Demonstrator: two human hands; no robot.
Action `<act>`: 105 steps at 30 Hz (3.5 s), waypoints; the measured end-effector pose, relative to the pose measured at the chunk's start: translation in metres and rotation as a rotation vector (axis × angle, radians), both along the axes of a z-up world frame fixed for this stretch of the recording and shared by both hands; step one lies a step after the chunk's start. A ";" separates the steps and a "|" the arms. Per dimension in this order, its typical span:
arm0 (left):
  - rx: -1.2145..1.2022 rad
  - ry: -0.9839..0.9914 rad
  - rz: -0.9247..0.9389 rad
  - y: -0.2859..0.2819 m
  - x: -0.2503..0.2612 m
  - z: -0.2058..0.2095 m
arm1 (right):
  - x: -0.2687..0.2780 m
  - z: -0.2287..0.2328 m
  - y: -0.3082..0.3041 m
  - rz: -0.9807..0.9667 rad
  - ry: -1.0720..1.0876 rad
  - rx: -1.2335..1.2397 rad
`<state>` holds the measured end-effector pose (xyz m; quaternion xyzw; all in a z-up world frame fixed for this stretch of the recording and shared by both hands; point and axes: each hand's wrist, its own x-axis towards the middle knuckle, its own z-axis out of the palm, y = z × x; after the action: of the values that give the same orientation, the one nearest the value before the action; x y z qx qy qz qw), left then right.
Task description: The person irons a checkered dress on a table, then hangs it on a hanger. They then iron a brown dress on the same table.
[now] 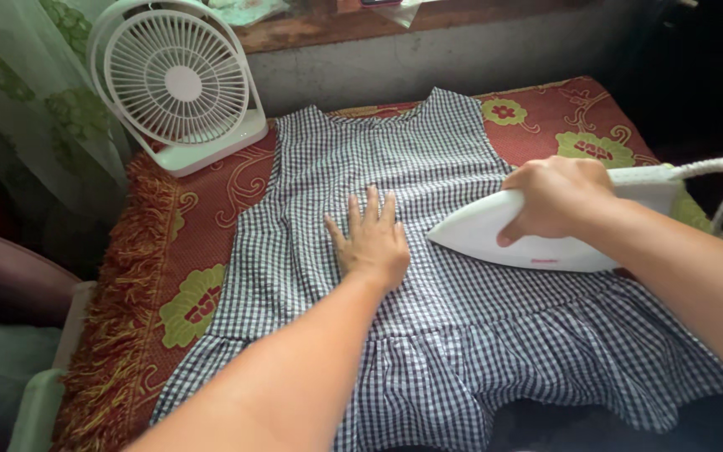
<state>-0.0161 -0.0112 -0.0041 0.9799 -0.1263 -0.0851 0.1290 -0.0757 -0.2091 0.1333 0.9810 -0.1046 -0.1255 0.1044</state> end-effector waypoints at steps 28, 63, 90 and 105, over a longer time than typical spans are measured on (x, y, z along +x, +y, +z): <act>-0.203 -0.240 0.308 0.098 -0.001 -0.005 | 0.013 -0.009 0.085 0.023 0.006 0.023; -0.101 -0.214 0.576 0.105 0.032 -0.005 | -0.015 -0.002 0.058 0.176 0.035 -0.031; -0.047 -0.269 0.370 0.082 0.040 0.004 | 0.063 0.000 0.101 0.152 -0.018 0.062; -0.103 -0.142 0.031 -0.048 0.061 -0.011 | -0.012 -0.014 -0.096 -0.245 0.069 -0.087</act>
<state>0.0445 -0.0592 -0.0148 0.9774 -0.1241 -0.0068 0.1711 -0.0880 -0.3052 0.1191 0.9505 -0.2255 -0.1665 0.1344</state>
